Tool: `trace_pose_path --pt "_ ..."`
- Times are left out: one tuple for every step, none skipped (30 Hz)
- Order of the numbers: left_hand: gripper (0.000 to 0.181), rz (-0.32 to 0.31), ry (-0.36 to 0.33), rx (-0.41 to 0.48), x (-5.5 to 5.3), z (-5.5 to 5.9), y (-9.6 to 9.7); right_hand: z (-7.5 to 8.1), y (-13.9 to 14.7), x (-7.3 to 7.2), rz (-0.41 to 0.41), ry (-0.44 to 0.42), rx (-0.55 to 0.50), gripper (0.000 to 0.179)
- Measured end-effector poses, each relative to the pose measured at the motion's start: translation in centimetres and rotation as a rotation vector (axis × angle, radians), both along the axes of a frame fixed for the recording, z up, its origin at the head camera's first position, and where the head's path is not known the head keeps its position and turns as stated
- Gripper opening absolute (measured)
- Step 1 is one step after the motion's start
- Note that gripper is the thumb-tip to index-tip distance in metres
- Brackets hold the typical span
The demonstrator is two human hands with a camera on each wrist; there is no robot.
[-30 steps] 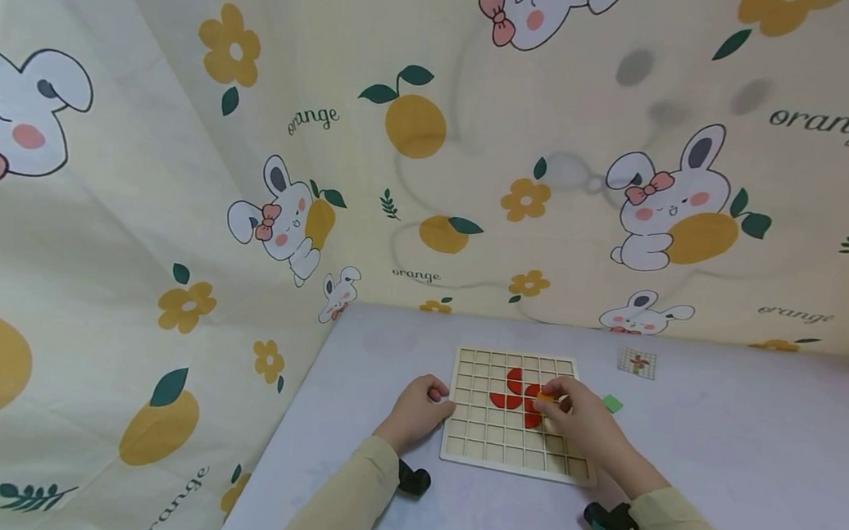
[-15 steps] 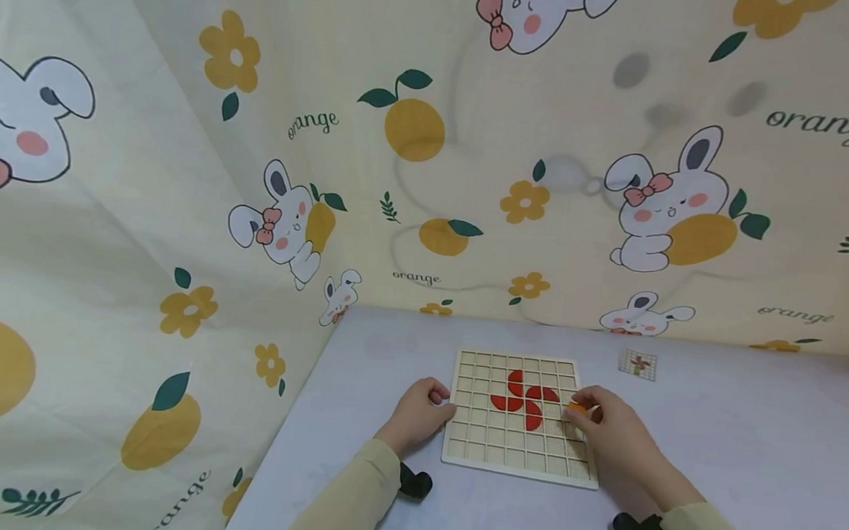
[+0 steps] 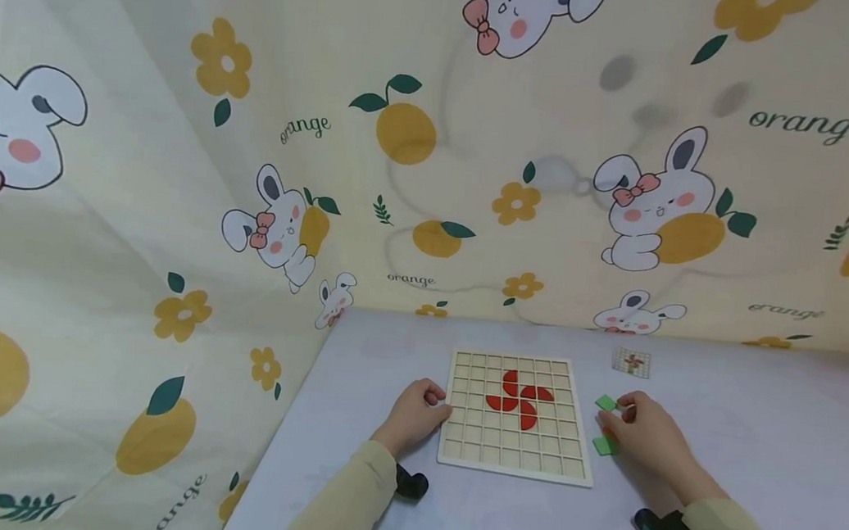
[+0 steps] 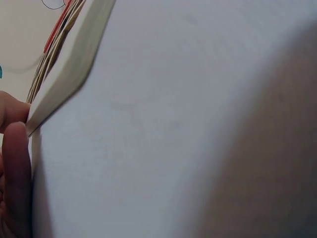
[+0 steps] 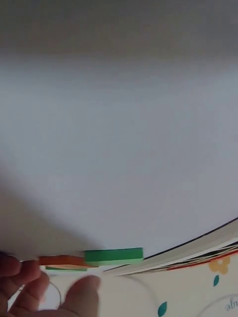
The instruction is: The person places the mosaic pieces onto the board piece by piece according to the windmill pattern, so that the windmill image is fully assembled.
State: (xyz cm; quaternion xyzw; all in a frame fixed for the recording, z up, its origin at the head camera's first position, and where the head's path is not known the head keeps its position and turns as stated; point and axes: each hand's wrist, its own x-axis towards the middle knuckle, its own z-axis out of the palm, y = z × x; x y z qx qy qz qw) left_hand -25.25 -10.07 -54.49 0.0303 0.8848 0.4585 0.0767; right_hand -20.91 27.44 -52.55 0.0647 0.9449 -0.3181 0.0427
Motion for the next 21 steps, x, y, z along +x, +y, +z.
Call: trace_pose_path --pt "0.021 0.001 -0.001 0.001 0.0 0.0 0.0 -0.1 0.0 -0.3 0.005 0.004 0.005 0.057" --pt "0.021 0.002 0.0 0.002 0.1 0.0 -0.1 -0.1 -0.1 -0.5 0.012 0.01 0.011 0.053" --pt "0.021 0.002 0.001 0.002 0.1 -0.1 -0.1 -0.1 -0.1 -0.7 0.017 0.011 0.019 0.048" --pt "0.021 0.001 0.004 0.0 0.1 -0.1 -0.1 -0.1 -0.1 -1.0 0.023 0.01 0.026 0.044" --pt "0.021 0.002 0.004 -0.003 0.0 -0.1 -0.1 -0.1 -0.1 -1.1 0.025 0.005 0.034 0.041" --pt "0.021 0.001 0.006 -0.004 0.0 -0.1 -0.1 0.0 -0.1 -1.3 0.023 -0.005 0.038 0.04" --pt "0.021 0.003 0.003 -0.006 0.0 -0.1 -0.1 0.2 -0.1 -1.5 0.016 -0.024 0.038 0.041" --pt "0.021 0.004 0.003 -0.008 0.0 -0.1 -0.1 0.3 -0.1 -1.6 0.01 -0.043 0.042 0.044" --pt "0.022 0.005 0.001 -0.009 0.0 -0.1 -0.1 0.4 -0.2 -1.8 0.007 -0.058 0.046 0.047" --pt "0.022 0.008 -0.001 -0.007 0.0 -0.1 -0.2 0.6 -0.3 -1.9 0.007 -0.066 0.048 0.048" --pt "0.022 0.01 0.002 -0.007 0.0 0.0 -0.2 0.7 -0.5 -2.1 0.006 -0.076 0.049 0.049" --pt "0.022 0.01 0.005 -0.007 0.0 0.0 -0.3 0.9 -0.7 -2.3 0.005 -0.085 0.047 0.049" --pt "0.022 0.01 0.005 -0.005 0.0 0.0 -0.3 1.0 -0.9 -2.4 0.006 -0.091 0.043 0.048" --pt "0.022 0.006 0.011 -0.005 0.0 0.0 -0.3 1.0 -1.0 -2.6 0.007 -0.094 0.044 0.046" --pt "0.021 0.003 0.013 -0.004 -0.1 0.0 -0.3 1.0 -1.2 -2.7 0.009 -0.098 0.04 0.044" --pt "0.021 0.0 0.014 -0.002 -0.1 0.0 -0.4 1.1 -1.4 -2.8 0.007 -0.105 0.034 0.042" --pt "0.021 -0.003 0.013 -0.004 -0.1 0.0 -0.4 1.2 -1.6 -2.8 0.007 -0.111 0.027 0.04" --pt "0.021 -0.007 0.011 -0.003 -0.1 0.0 -0.4 1.3 -1.8 -2.8 0.01 -0.114 0.014 0.039" --pt "0.021 -0.008 0.007 -0.004 -0.1 0.0 -0.4 1.4 -2.1 -2.8 0.021 -0.107 0.007 0.039" --pt "0.021 -0.008 0.004 0.0 -0.2 0.0 -0.4 1.5 -2.5 -2.8 0.036 -0.093 0.003 0.039" --pt "0.021 -0.005 -0.001 0.0 -0.2 0.0 -0.4 1.7 -3.1 -2.7 0.06 -0.072 0.0 0.039"
